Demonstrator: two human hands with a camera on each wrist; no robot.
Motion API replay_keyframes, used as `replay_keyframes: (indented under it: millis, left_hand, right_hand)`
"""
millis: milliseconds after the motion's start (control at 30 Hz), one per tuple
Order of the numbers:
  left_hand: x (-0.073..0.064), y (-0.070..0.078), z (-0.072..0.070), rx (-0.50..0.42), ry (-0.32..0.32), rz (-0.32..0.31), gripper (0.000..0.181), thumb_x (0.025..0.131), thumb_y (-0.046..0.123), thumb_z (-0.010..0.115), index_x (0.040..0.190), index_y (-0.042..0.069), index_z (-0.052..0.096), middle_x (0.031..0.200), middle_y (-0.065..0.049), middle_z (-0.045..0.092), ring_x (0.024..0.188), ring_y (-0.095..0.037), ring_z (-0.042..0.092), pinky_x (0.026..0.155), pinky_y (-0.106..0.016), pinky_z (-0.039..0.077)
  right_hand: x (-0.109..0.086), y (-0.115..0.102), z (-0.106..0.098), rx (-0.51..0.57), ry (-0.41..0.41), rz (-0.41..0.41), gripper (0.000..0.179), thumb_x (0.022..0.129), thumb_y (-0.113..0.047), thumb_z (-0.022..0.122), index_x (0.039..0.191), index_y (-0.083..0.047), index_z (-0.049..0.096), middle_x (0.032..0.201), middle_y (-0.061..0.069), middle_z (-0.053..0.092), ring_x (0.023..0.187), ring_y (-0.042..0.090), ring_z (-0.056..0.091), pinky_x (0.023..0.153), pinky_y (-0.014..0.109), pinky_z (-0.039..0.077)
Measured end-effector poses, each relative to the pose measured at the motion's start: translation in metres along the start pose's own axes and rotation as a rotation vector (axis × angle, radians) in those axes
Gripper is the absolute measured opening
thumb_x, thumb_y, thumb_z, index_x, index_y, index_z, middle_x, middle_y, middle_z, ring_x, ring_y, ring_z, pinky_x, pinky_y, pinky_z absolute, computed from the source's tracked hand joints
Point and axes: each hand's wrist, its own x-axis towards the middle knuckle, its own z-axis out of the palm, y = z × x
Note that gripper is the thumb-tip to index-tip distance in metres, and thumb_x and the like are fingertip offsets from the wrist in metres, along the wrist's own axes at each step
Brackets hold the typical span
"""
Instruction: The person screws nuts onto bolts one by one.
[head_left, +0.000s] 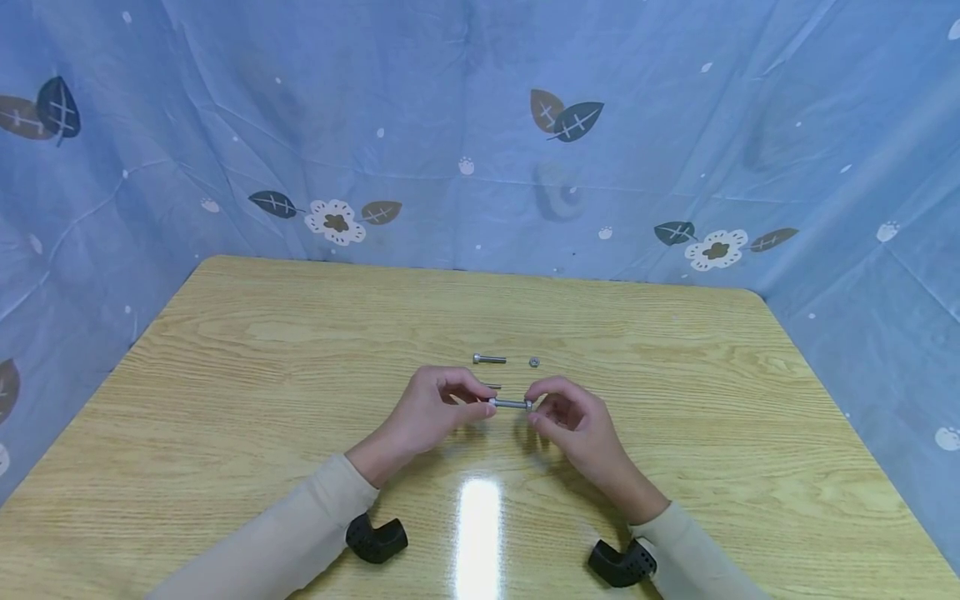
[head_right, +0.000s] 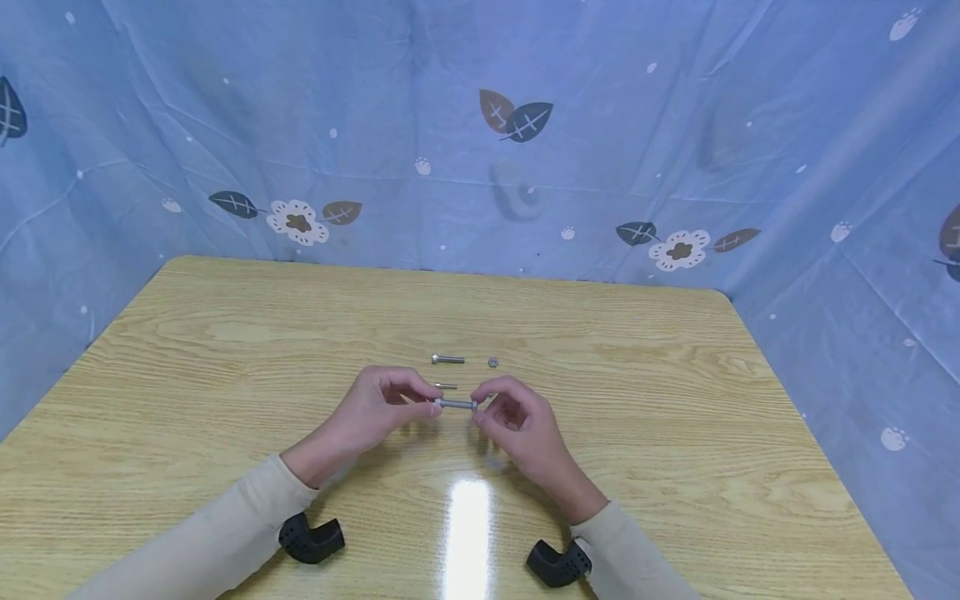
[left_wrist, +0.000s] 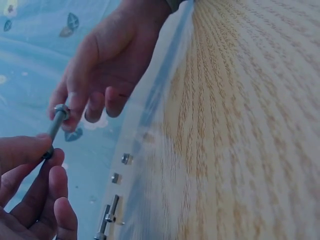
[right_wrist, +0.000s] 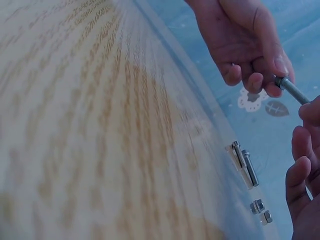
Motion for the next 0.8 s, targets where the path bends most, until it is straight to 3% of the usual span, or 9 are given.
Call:
replay_keyframes:
  millis: [167, 300, 400, 500, 633, 800]
  left_hand:
    - [0.0, 0.0006, -0.0003, -0.002, -0.005, 0.007, 0.008, 0.084, 0.018, 0.076, 0.092, 0.021, 0.076, 0.096, 0.001, 0.073, 0.085, -0.019, 0.064, 0.071, -0.035, 0.052]
    - [-0.0003, 0.0013, -0.0009, 0.004, -0.006, 0.003, 0.009, 0.084, 0.019, 0.076, 0.093, 0.019, 0.076, 0.095, 0.001, 0.072, 0.085, -0.019, 0.064, 0.07, -0.034, 0.052]
    - [-0.0007, 0.0018, -0.0011, 0.006, -0.008, 0.003, 0.01, 0.084, 0.019, 0.076, 0.094, 0.018, 0.076, 0.094, 0.001, 0.072, 0.086, -0.019, 0.064, 0.07, -0.034, 0.052]
    - [-0.0006, 0.0015, -0.001, 0.004, -0.005, 0.001, 0.008, 0.084, 0.019, 0.076, 0.092, 0.019, 0.076, 0.094, 0.001, 0.072, 0.086, -0.019, 0.064, 0.072, -0.035, 0.052]
    - [0.0001, 0.0001, -0.0007, 0.0, 0.003, -0.002, 0.007, 0.084, 0.018, 0.076, 0.091, 0.02, 0.076, 0.093, 0.001, 0.072, 0.086, -0.019, 0.064, 0.073, -0.036, 0.052]
    - [0.0006, -0.0011, -0.0005, 0.0, 0.001, 0.002, 0.008, 0.084, 0.018, 0.077, 0.091, 0.021, 0.076, 0.093, 0.001, 0.072, 0.086, -0.019, 0.064, 0.074, -0.036, 0.052]
  right_hand:
    - [0.0004, -0.0013, -0.0004, -0.011, 0.015, 0.029, 0.021, 0.087, 0.008, 0.062, 0.107, 0.003, 0.062, 0.093, -0.001, 0.063, 0.073, 0.009, 0.058, 0.059, 0.023, 0.05]
    - [0.0003, -0.0006, -0.0008, -0.033, 0.017, 0.108, 0.012, 0.092, 0.001, 0.06, 0.103, 0.001, 0.063, 0.087, -0.001, 0.063, 0.071, 0.012, 0.057, 0.06, 0.025, 0.05]
    - [0.0, 0.0007, -0.001, -0.051, 0.01, 0.159, 0.012, 0.095, -0.004, 0.059, 0.105, 0.001, 0.063, 0.087, 0.006, 0.063, 0.069, 0.016, 0.058, 0.061, 0.027, 0.052]
    - [0.0002, 0.0015, -0.0008, -0.034, 0.003, 0.126, 0.018, 0.093, -0.001, 0.059, 0.111, 0.003, 0.06, 0.098, 0.01, 0.063, 0.072, 0.015, 0.06, 0.061, 0.028, 0.053]
    - [0.0005, 0.0025, -0.0004, -0.014, 0.006, 0.022, 0.029, 0.089, 0.008, 0.06, 0.117, 0.003, 0.055, 0.109, 0.011, 0.059, 0.072, 0.014, 0.059, 0.06, 0.025, 0.051]
    - [-0.0001, 0.0025, 0.0005, -0.039, 0.014, -0.004, 0.024, 0.088, 0.008, 0.062, 0.111, 0.0, 0.058, 0.107, 0.002, 0.06, 0.07, 0.016, 0.058, 0.058, 0.025, 0.05]
